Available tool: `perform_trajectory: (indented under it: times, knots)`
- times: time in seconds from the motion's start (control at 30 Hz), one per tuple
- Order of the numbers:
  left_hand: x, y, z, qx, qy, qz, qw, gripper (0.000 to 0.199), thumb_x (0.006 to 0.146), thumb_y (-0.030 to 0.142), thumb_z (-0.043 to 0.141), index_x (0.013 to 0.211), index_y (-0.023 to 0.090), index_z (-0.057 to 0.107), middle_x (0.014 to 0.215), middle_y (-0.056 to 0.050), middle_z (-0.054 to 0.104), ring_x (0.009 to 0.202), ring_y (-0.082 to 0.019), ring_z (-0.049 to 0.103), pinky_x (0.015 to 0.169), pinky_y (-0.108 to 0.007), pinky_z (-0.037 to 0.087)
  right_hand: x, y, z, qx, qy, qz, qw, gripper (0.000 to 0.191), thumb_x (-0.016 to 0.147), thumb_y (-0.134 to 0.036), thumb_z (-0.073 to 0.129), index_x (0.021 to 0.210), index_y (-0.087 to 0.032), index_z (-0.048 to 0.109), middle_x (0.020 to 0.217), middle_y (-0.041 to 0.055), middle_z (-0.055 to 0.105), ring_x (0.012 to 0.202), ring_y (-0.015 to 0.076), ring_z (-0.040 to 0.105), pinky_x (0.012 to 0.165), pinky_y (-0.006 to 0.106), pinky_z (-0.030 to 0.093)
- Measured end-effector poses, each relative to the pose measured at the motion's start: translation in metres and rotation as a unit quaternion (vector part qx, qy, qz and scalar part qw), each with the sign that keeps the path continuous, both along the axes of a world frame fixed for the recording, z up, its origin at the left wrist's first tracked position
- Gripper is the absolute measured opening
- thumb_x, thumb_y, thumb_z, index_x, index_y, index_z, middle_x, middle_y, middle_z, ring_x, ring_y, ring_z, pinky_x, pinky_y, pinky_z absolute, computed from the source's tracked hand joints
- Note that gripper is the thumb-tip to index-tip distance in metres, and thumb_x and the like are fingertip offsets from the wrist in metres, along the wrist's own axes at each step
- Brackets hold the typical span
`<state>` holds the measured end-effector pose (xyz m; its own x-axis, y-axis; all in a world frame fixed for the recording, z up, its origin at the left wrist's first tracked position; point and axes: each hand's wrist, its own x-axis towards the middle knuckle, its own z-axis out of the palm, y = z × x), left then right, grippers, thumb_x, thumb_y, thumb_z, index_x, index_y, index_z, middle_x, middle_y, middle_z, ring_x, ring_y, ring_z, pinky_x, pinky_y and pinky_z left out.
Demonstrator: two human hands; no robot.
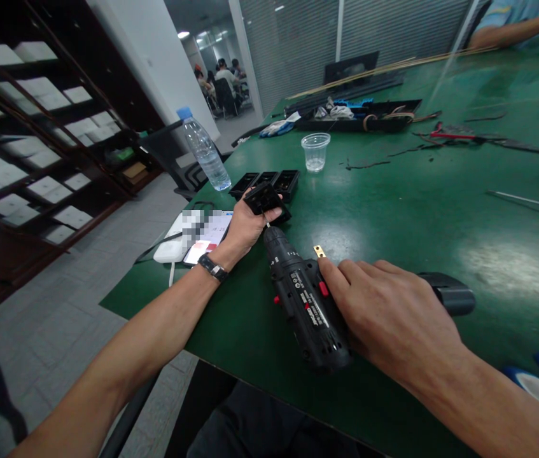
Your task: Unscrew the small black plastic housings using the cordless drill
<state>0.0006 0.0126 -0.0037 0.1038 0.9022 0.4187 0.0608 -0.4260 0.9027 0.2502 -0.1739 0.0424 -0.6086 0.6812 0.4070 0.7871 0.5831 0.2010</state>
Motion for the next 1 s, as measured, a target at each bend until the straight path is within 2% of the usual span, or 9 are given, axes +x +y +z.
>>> perform_trajectory:
  times: [0.3,0.77,1.0]
  knots:
    - [-0.0002,-0.0018,0.0044,0.021,0.012,0.039,0.999,0.041,0.075,0.019,0.088,0.109,0.022,0.065,0.114,-0.004,0.08,0.111,-0.025,0.073,0.107,-0.044,0.055,-0.0007,0.0001,0.0008,-0.001,-0.001,0.004,1.0,0.053,0.075,-0.006,0.061,0.128,-0.014,0.059,0.081,0.0028,0.07,0.066,0.0282,0.072,0.058,0.04,0.05]
    - [0.0003,-0.0006,0.0026,0.021,-0.006,0.044,0.999,0.041,0.077,0.019,0.086,0.113,0.025,0.066,0.116,-0.004,0.079,0.112,-0.025,0.073,0.107,-0.047,0.058,-0.0031,-0.0005,0.0024,-0.003,0.004,-0.003,1.0,0.055,0.076,-0.007,0.062,0.13,-0.014,0.059,0.081,0.0028,0.071,0.065,0.0282,0.07,0.058,0.04,0.048]
    - [0.0005,-0.0017,0.003,0.012,0.0,0.041,0.999,0.04,0.077,0.021,0.086,0.112,0.024,0.067,0.115,-0.004,0.079,0.112,-0.025,0.073,0.106,-0.046,0.058,-0.0027,-0.0004,0.0024,-0.006,0.002,-0.001,1.0,0.047,0.078,-0.006,0.061,0.124,-0.016,0.061,0.079,0.0029,0.07,0.064,0.0274,0.069,0.058,0.039,0.048]
